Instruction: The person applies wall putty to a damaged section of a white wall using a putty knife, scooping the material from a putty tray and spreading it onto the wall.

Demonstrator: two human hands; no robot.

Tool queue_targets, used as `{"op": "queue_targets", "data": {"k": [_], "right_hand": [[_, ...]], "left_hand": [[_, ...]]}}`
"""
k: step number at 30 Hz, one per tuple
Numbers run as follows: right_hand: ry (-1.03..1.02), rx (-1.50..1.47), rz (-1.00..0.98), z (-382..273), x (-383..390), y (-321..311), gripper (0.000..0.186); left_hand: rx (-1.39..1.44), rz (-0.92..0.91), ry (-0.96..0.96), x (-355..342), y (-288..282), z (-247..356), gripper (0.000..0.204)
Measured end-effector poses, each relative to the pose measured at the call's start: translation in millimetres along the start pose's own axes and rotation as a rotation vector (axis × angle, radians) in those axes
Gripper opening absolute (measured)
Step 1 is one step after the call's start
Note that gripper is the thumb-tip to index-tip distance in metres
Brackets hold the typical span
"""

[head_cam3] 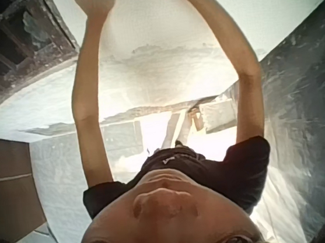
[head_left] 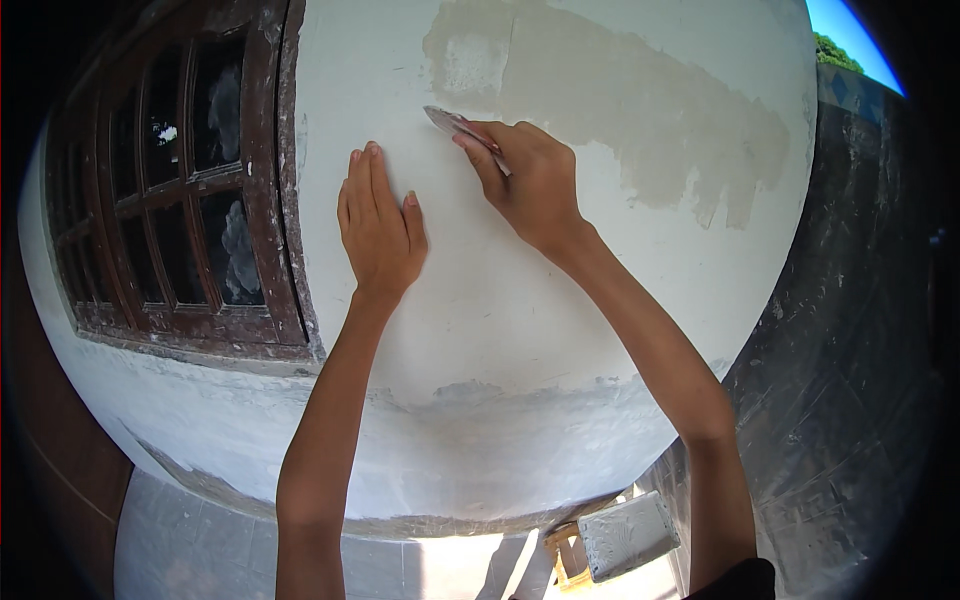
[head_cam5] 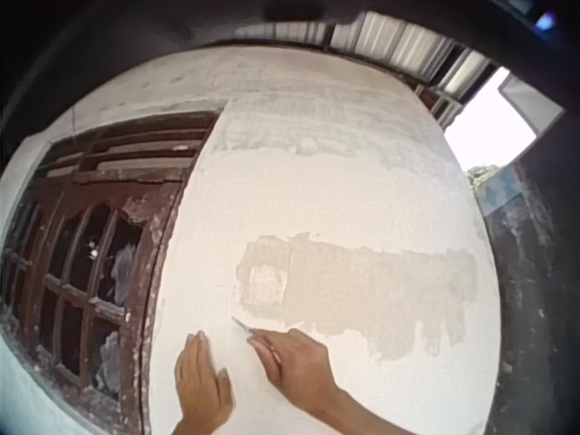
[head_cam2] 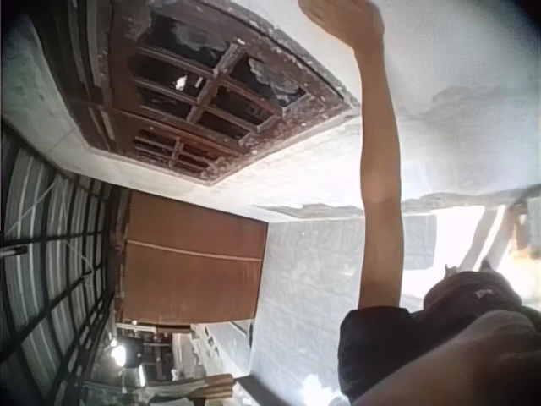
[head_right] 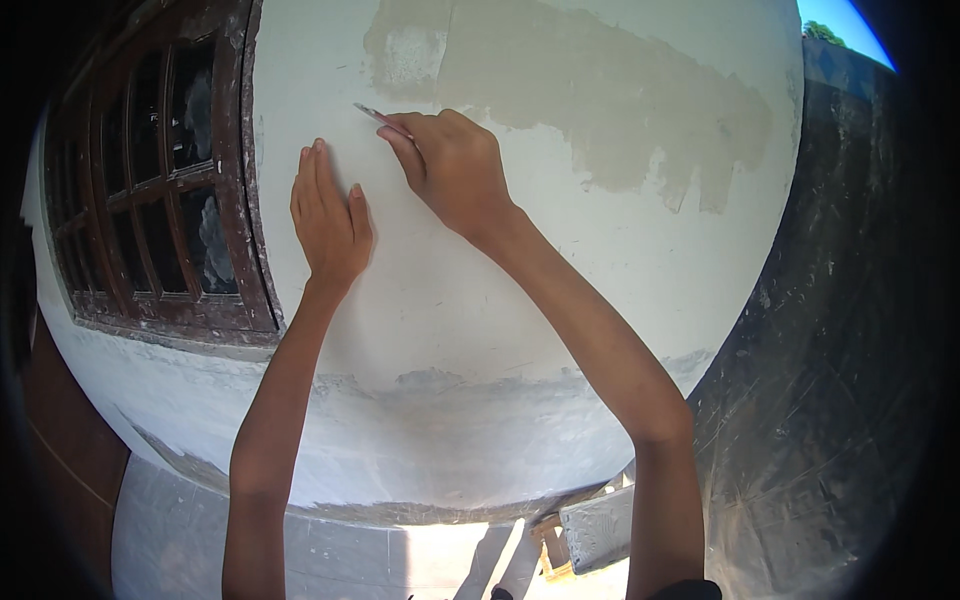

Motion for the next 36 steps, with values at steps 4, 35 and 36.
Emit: {"op": "queue_targets", "data": {"k": [4,35,36], "right_hand": [[0.111,-0.062,0.051,20.2,-12.8,-5.7,0.025],[0.541,0.17,-0.005,83.6,-55.4,27.8,0.065],[0.562,0.18,0.046,90.5,-52.8,19.3,0.064]], "left_hand": [[-0.026,-0.02,-0.019,-1.1,-0.7,3.5,0.061],[-0.093,-0.074,0.063,-12.9,-10.4,-4.6,0.062],[-0.096,-0.073,0.062,-11.7,-10.5,-6.0,0.062]]}}
Point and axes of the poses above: each hand's wrist, its own x-axis away from the middle knuckle, its own y-axis out of the palm, z = x × y, the point moved 6 cm from there along -x, towards the middle knuckle, and after that the axes turned 13 degrees about x, right-handed, at the moved point
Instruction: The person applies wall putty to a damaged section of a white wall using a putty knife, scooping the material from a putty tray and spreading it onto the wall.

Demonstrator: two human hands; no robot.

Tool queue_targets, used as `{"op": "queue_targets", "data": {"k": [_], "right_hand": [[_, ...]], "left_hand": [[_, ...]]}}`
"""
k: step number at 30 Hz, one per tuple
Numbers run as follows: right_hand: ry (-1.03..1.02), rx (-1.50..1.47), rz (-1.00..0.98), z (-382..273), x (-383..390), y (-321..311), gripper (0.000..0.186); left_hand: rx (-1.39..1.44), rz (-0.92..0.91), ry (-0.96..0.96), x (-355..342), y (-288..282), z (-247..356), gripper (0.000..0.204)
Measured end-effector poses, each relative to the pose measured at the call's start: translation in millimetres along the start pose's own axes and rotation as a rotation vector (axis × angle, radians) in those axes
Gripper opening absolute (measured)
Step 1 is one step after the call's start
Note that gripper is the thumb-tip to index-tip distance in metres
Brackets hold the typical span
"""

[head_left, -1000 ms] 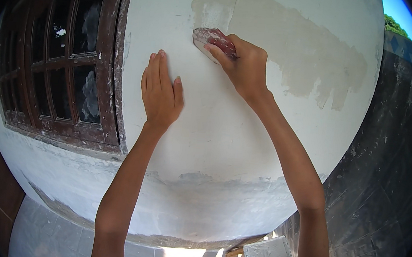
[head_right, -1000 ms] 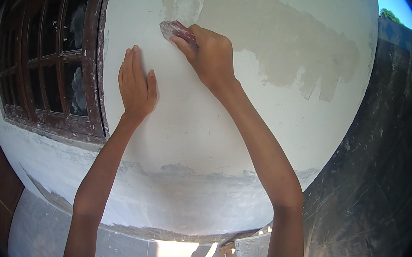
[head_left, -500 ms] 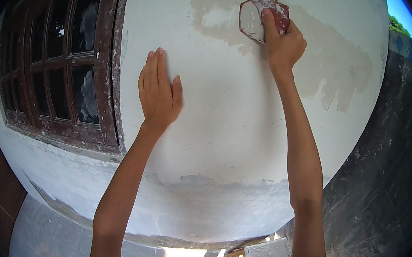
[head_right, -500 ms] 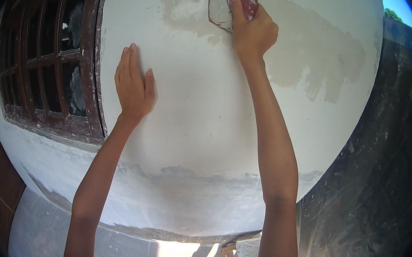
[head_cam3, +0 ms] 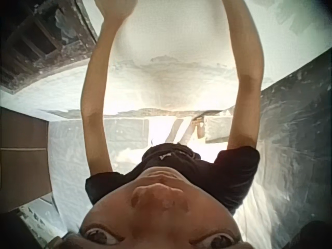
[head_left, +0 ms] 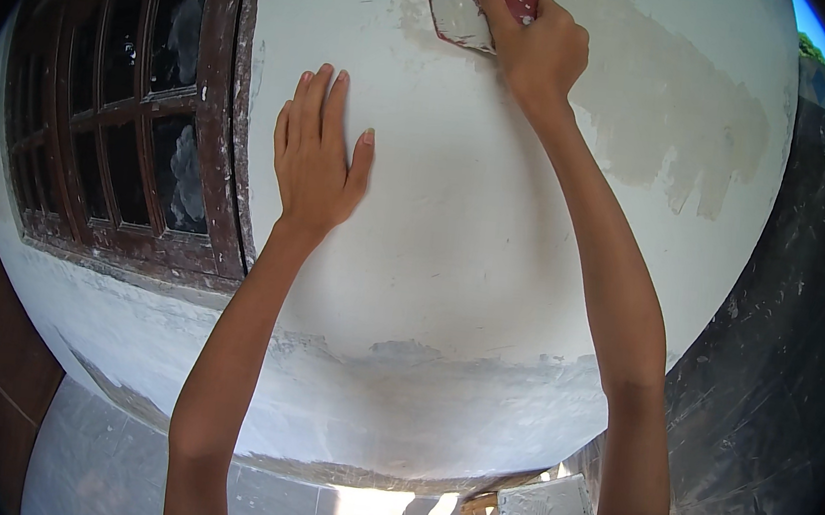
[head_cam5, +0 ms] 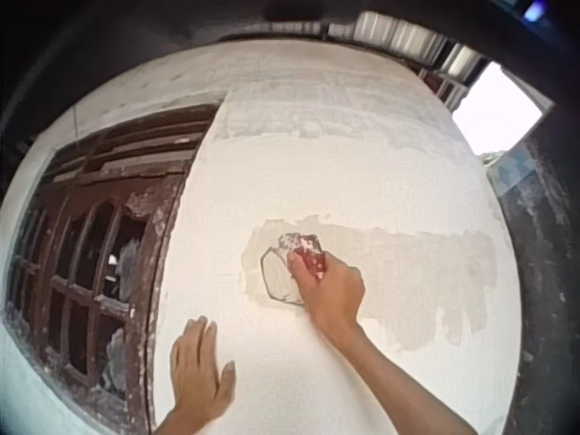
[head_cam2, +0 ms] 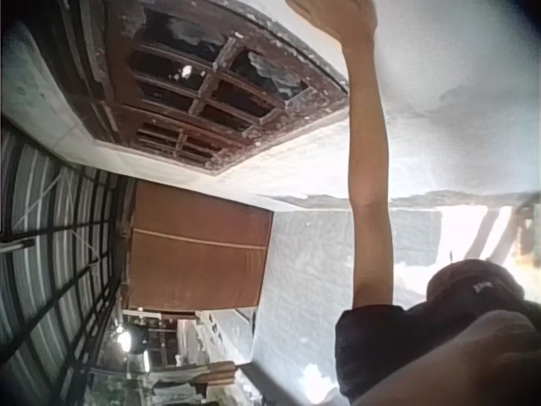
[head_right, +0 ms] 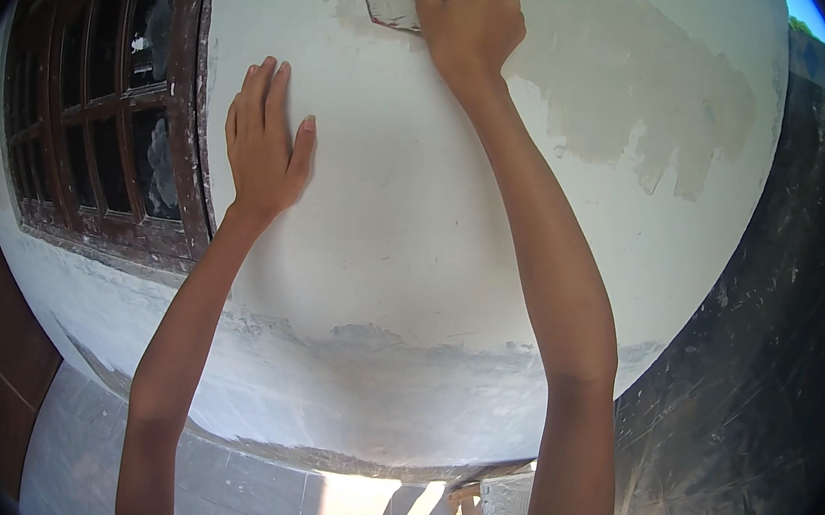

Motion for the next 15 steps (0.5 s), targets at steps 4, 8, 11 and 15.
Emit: {"op": "queue_targets", "data": {"k": [4,8,11,15], "right_hand": [[0.17,0.074,0.149,59.9,-21.3,-33.3,0.059],[0.307,0.049,0.226,77.7,-30.2,-52.2,0.056],[0.193,-0.357,0.208,36.1,-18.7,-37.9,0.055],[-0.035,-0.219,0.046,-20.2,-15.6,-2.3,0.046]], "left_hand": [[-0.005,-0.006,0.024,1.4,-1.1,-0.6,0.063],[-0.028,-0.015,0.029,1.4,0.8,-2.3,0.064],[-0.013,-0.012,0.021,0.9,3.1,-0.5,0.064],[-0.004,-0.024,0.023,2.7,1.1,-1.3,0.064]]}}
Point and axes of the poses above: each hand's wrist, its own x-axis away from the middle knuckle, its own y-axis out of the palm, z = x × y, the point moved 6 cm from there along -x, towards the middle knuckle, and after that the axes turned 13 degrees about x, right-handed, at the moved point
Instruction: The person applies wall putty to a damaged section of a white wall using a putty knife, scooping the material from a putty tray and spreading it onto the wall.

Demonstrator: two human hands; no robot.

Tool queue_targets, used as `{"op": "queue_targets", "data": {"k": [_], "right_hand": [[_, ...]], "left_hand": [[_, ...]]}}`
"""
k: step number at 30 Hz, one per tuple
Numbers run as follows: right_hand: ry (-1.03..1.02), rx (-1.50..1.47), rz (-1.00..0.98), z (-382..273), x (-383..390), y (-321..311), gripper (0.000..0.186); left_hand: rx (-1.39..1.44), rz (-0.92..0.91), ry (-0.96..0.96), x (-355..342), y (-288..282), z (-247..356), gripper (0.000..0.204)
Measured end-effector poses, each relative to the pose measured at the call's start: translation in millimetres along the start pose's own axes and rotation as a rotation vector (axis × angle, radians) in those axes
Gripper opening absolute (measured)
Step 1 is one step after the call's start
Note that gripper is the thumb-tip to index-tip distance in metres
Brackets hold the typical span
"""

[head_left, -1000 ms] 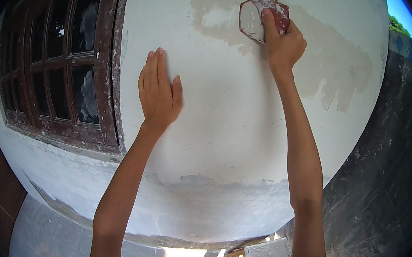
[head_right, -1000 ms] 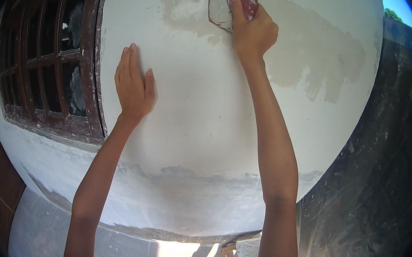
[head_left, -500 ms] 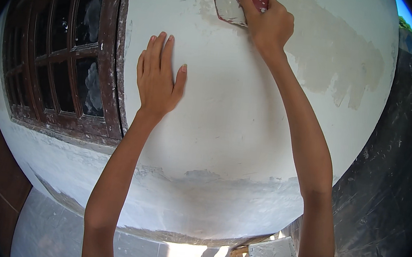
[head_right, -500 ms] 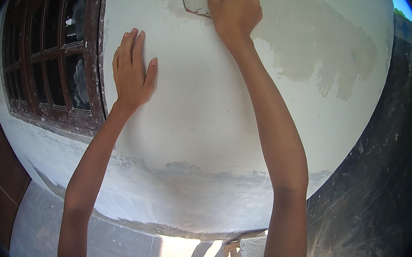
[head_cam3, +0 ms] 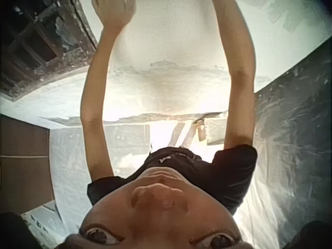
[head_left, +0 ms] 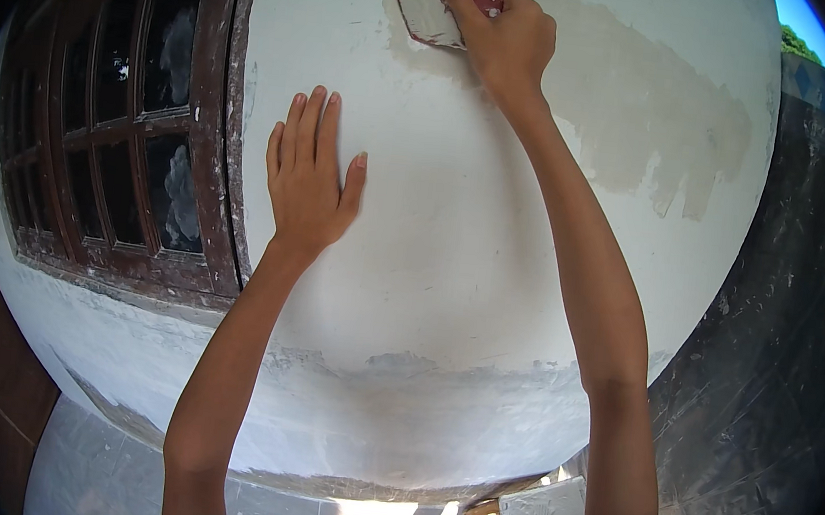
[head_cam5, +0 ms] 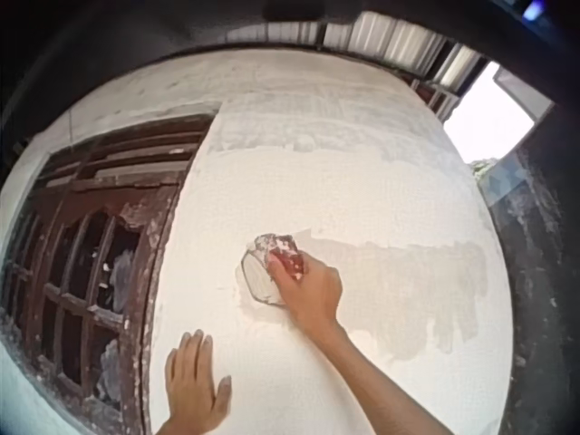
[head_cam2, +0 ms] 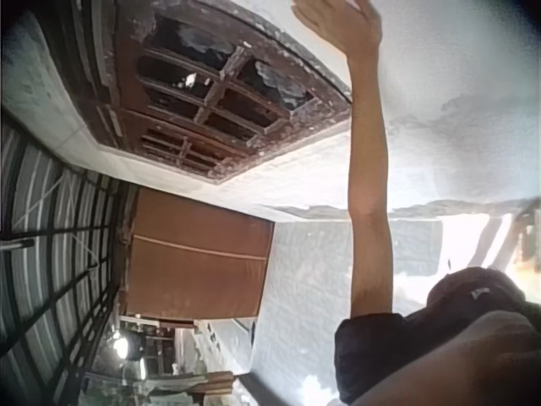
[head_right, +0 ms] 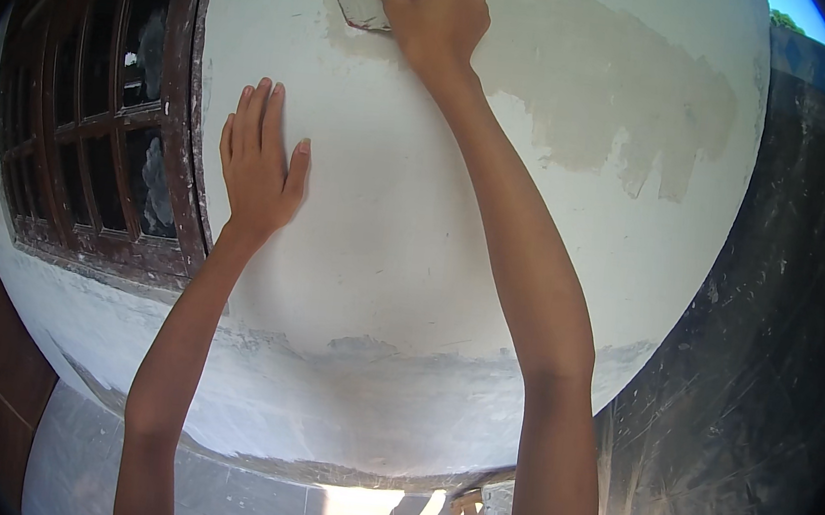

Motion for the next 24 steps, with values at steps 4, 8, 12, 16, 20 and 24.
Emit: {"op": "queue_targets", "data": {"k": [4,8,12,16,20,24], "right_hand": [[0.042,0.162,-0.019,28.0,-16.5,-7.1,0.061],[0.267,0.257,0.185,94.0,-25.9,-59.0,0.061],[0.383,0.123,0.317,124.1,-21.9,-80.4,0.055],[0.303,-0.112,0.139,64.0,-24.6,-52.8,0.055],[-0.061,-0.084,-0.077,-11.0,-18.9,-0.8,0.042],[-0.005,0.144,-0.169,7.7,-28.6,5.5,0.059]], "left_hand": [[-0.008,-0.007,-0.013,-1.1,1.4,-1.7,0.064],[-0.008,-0.006,-0.021,0.5,-0.1,-1.0,0.064],[-0.014,0.004,-0.028,1.0,1.7,1.0,0.064],[-0.019,0.009,-0.023,1.7,0.5,-0.9,0.063],[-0.003,-0.003,-0.031,1.0,0.5,-2.3,0.063],[0.013,0.007,-0.03,0.2,-0.6,-1.3,0.063]]}}
Point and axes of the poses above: each hand's wrist, its own x-axis away from the middle knuckle, its own y-axis out of the palm, z = x × y, the point moved 6 cm from there along -x, towards the middle knuckle, and after that the axes turned 13 degrees about x, right-handed, at the moved point
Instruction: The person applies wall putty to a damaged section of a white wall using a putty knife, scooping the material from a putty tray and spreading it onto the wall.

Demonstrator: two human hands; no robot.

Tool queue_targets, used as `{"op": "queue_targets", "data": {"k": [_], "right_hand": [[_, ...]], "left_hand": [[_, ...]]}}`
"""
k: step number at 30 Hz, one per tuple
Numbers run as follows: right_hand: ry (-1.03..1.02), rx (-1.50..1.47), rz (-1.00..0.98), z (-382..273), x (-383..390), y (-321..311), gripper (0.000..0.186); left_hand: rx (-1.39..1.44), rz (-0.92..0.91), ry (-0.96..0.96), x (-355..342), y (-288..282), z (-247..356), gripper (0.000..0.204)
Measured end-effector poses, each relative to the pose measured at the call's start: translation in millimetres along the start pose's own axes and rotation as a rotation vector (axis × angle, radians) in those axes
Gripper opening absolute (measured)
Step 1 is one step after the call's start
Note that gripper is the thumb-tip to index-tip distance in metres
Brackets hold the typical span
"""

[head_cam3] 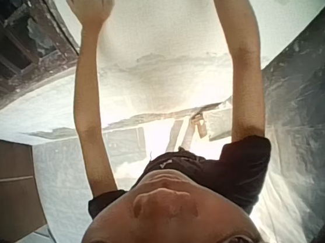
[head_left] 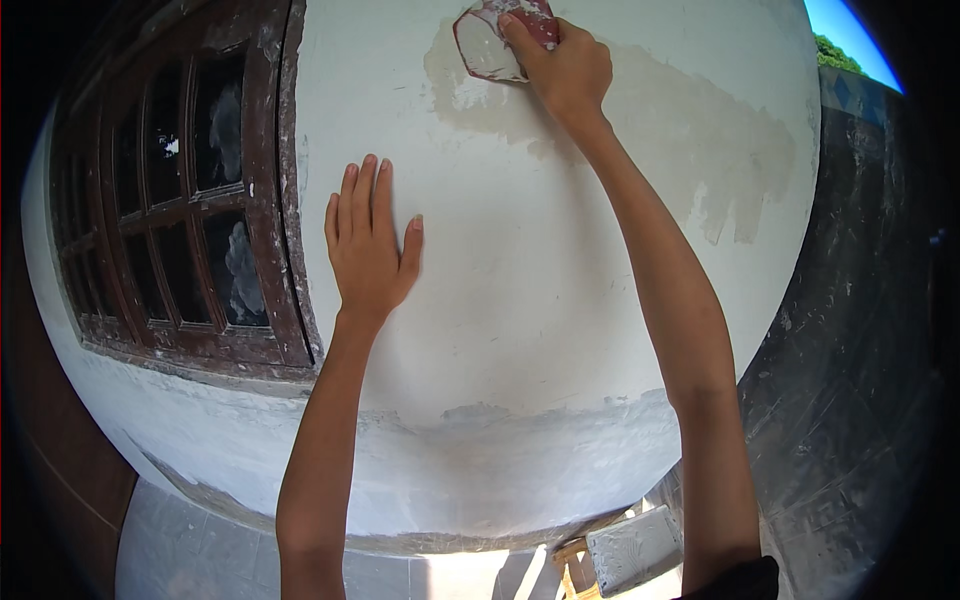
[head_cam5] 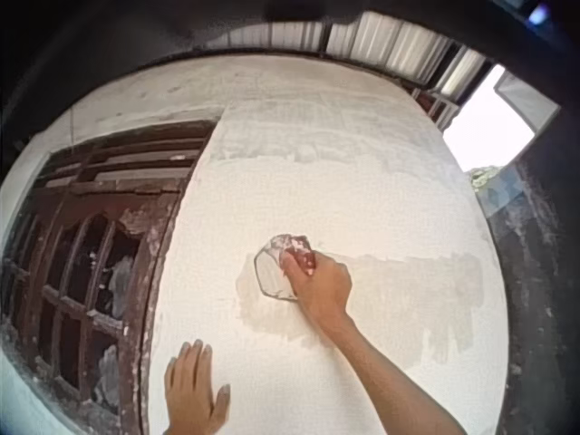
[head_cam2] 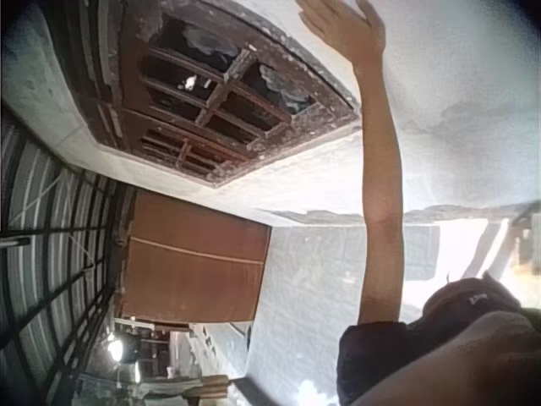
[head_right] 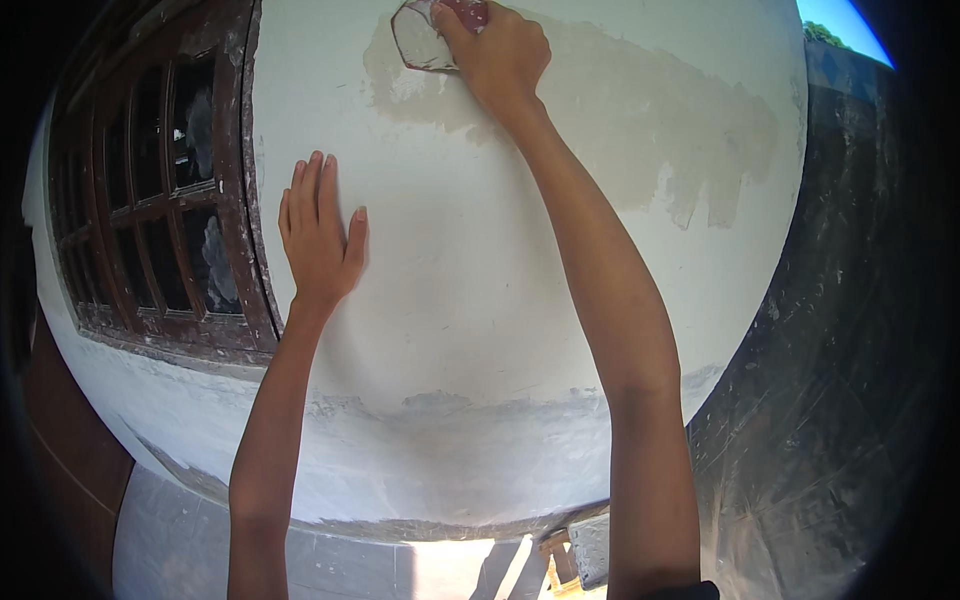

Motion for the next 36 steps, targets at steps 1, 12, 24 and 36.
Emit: {"op": "queue_targets", "data": {"k": [1,12,24,36], "right_hand": [[0.077,0.017,0.035,14.3,1.5,-8.8,0.061],[0.325,-0.139,0.358,67.8,12.1,-57.1,0.054],[0.286,0.263,0.206,64.5,14.6,-52.5,0.059],[-0.055,-0.149,0.044,-4.2,-5.0,-14.7,0.044]], "left_hand": [[-0.001,0.0,-0.012,1.3,-0.9,-0.5,0.064],[0.025,0.024,-0.033,1.4,-1.4,2.1,0.065],[0.029,-0.002,-0.046,3.6,-0.7,-1.8,0.064],[0.02,0.009,-0.045,4.9,2.9,-1.7,0.066]]}}
Point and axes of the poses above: each hand's wrist, its own x-axis away from the middle knuckle, its own y-axis out of the palm, z = x × y, the point moved 6 cm from there along -x, towards the middle knuckle, and after that the axes turned 13 degrees about x, right-handed, at the moved point
